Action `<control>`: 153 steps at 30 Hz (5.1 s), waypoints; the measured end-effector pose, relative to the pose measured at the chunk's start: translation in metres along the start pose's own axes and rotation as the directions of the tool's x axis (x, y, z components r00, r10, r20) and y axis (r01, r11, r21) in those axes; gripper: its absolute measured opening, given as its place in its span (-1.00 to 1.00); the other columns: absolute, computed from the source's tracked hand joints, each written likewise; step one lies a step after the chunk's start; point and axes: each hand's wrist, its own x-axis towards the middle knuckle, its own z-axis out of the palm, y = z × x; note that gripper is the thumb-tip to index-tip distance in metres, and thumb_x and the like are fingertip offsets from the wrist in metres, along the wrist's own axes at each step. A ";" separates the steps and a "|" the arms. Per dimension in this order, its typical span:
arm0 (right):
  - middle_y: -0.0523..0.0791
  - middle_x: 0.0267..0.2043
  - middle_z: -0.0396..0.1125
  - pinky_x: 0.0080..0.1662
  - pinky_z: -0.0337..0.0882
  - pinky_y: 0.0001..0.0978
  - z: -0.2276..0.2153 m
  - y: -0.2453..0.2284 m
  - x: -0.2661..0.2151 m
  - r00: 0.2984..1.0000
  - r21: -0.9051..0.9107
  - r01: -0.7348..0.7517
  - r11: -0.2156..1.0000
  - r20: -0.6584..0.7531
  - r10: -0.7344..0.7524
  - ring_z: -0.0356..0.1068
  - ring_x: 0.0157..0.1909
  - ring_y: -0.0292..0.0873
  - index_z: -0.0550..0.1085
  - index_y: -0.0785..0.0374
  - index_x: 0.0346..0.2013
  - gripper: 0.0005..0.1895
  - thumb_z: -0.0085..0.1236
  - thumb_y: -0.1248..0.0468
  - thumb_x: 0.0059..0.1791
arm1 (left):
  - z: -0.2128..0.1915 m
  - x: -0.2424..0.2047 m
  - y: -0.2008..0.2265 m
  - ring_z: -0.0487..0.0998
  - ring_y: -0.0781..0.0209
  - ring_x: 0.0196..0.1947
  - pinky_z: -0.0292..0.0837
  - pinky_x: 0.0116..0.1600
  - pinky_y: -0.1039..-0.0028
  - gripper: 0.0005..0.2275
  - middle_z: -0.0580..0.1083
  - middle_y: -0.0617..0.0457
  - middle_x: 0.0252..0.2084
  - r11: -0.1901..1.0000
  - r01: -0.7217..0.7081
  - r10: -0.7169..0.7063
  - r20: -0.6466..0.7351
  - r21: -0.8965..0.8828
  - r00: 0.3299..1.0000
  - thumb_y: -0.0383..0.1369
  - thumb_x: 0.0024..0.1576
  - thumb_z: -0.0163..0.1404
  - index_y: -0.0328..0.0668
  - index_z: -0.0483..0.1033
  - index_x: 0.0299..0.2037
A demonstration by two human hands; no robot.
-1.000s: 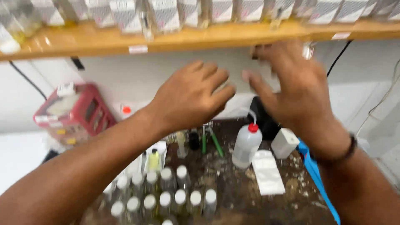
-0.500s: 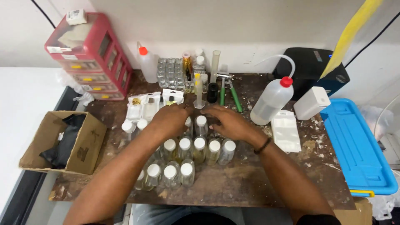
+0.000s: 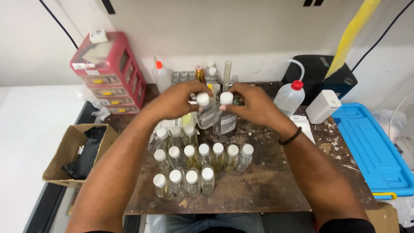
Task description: The person arranges small clear bottles with white caps on a wooden table, then picks them up and places them onto a wooden shelf above. The person handles the bottles by hand, organizing them in rows on the shelf.
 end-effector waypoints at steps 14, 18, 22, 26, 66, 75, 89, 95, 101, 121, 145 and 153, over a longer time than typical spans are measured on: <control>0.00 -0.32 0.48 -0.25 0.43 -0.30 -0.059 -0.063 0.006 0.919 0.120 0.160 0.980 -0.381 -0.103 0.37 -0.38 -0.11 0.52 0.22 -0.10 -0.65 0.41 0.15 -0.08 | -0.086 -0.015 0.057 0.62 -0.08 -0.07 0.58 -0.05 0.23 -0.63 0.58 -0.12 -0.09 0.971 -0.232 0.219 -0.168 -0.063 0.961 -0.55 -0.03 0.14 -0.17 0.56 0.03; 0.03 -0.29 0.44 -0.25 0.46 -0.32 -0.062 -0.086 0.027 0.897 0.206 0.237 0.949 -0.422 -0.132 0.36 -0.35 -0.12 0.51 0.27 -0.04 -0.64 0.37 0.21 -0.06 | -0.108 -0.020 0.054 0.61 0.06 -0.11 0.59 -0.12 0.37 -0.63 0.55 -0.03 -0.13 0.940 -0.336 0.307 -0.295 -0.054 0.905 -0.52 -0.05 0.14 -0.10 0.56 0.01; -0.21 -0.22 0.42 -0.22 0.39 -0.51 -0.073 -0.126 0.059 0.868 0.119 0.239 0.964 -0.471 -0.157 0.32 -0.30 -0.34 0.44 0.17 -0.07 -0.67 0.30 0.12 -0.02 | -0.156 -0.021 0.050 0.57 0.22 0.06 0.51 0.02 0.44 -0.67 0.55 0.12 0.08 0.929 -0.348 0.369 -0.337 0.123 0.866 -0.43 0.09 -0.07 0.01 0.50 0.07; -0.18 -0.14 0.43 -0.19 0.37 -0.52 -0.095 -0.158 0.103 0.842 0.032 0.259 0.965 -0.497 -0.209 0.33 -0.21 -0.31 0.43 0.19 -0.02 -0.63 0.30 0.11 -0.01 | -0.212 -0.015 0.041 0.53 0.25 0.03 0.50 0.07 0.43 -0.68 0.52 0.09 0.08 0.950 -0.287 0.314 -0.389 0.126 0.866 -0.45 0.10 -0.10 -0.01 0.46 0.07; -0.06 -0.53 0.41 0.04 0.16 -0.07 -0.126 -0.204 0.313 0.782 -0.743 -0.067 0.666 -0.454 -0.427 0.38 -0.12 0.07 0.50 0.23 -0.20 -0.51 0.35 -0.14 -0.02 | -0.356 0.148 -0.066 0.40 -0.17 0.03 0.36 0.01 0.11 -0.51 0.52 -0.15 0.04 0.898 0.029 0.169 -0.404 0.440 0.899 -0.85 -0.08 -0.16 -0.18 0.49 -0.01; -0.10 -0.32 0.51 0.00 0.16 -0.08 -0.127 -0.201 0.315 0.762 -0.785 -0.070 0.616 -0.440 -0.475 0.39 -0.17 0.03 0.51 0.18 -0.24 -0.52 0.31 -0.18 0.01 | -0.350 0.150 -0.070 0.45 -0.19 0.02 0.41 0.07 0.06 -0.38 0.43 -0.13 0.06 0.808 0.040 0.256 -0.412 0.588 0.874 -0.82 -0.14 -0.05 -0.21 0.53 0.18; -0.01 -0.11 0.45 0.00 0.13 -0.09 -0.112 -0.194 0.153 0.610 -0.655 0.262 0.709 -0.456 -0.648 0.29 -0.01 0.09 0.60 0.32 -0.17 -0.73 0.16 0.14 0.18 | -0.200 0.012 -0.005 0.41 -0.23 -0.25 0.17 -0.19 0.02 -0.83 0.45 -0.26 -0.11 0.800 -0.342 0.577 -0.474 0.493 0.665 -0.40 0.33 -0.14 -0.35 0.47 -0.09; -0.02 -0.19 0.50 -0.11 0.43 0.00 -0.017 -0.088 0.070 0.964 -0.191 0.084 0.978 -0.231 -0.129 0.50 -0.10 0.15 0.62 0.23 -0.13 -0.82 0.26 0.35 -0.03 | -0.041 -0.012 -0.054 0.50 -0.10 -0.18 0.37 -0.09 0.17 -0.87 0.51 -0.11 -0.18 0.982 -0.173 0.182 -0.130 0.083 0.975 -0.44 0.05 0.15 -0.27 0.59 -0.22; 0.17 -0.05 0.49 0.02 0.43 0.10 0.060 -0.049 0.050 0.974 0.055 -0.141 0.989 0.185 0.128 0.49 0.00 0.29 0.55 0.36 0.01 -0.73 0.12 0.36 0.04 | 0.012 -0.038 -0.084 0.51 -0.14 0.04 0.37 0.09 0.13 -0.62 0.49 -0.16 -0.01 0.952 0.230 -0.288 0.328 0.204 0.900 -0.43 0.11 0.12 -0.24 0.52 0.17; 0.07 -0.16 0.48 0.06 0.43 0.00 0.067 -0.035 0.052 0.954 -0.060 -0.004 0.998 0.301 0.022 0.48 -0.03 0.13 0.49 0.26 0.03 -0.72 0.14 0.34 0.01 | 0.000 -0.031 -0.093 0.60 -0.12 -0.13 0.43 -0.02 0.17 -0.69 0.56 -0.11 -0.15 0.969 0.084 -0.118 0.135 0.231 0.984 -0.41 0.03 0.15 -0.18 0.61 0.00; 0.01 -0.43 0.45 -0.26 0.50 -0.20 -0.115 -0.199 0.138 0.933 0.075 0.009 0.997 -0.359 0.018 0.50 -0.33 0.08 0.59 0.23 -0.18 -0.64 0.56 0.13 -0.11 | -0.276 0.000 0.019 0.58 -0.28 0.01 0.48 0.10 0.05 -0.67 0.55 -0.20 0.04 0.943 -0.264 0.235 -0.154 -0.202 0.960 -0.68 0.06 0.08 -0.29 0.58 0.05; -0.11 -0.43 0.37 -0.28 0.39 -0.34 -0.129 -0.254 0.176 0.937 0.135 0.102 0.986 -0.345 -0.050 0.32 -0.40 -0.19 0.52 0.28 -0.16 -0.68 0.47 0.22 -0.07 | -0.348 -0.001 0.024 0.50 -0.16 0.14 0.35 0.23 -0.01 -0.61 0.49 -0.13 0.15 0.972 -0.236 0.234 -0.142 -0.002 0.962 -0.64 0.10 -0.02 -0.17 0.51 0.14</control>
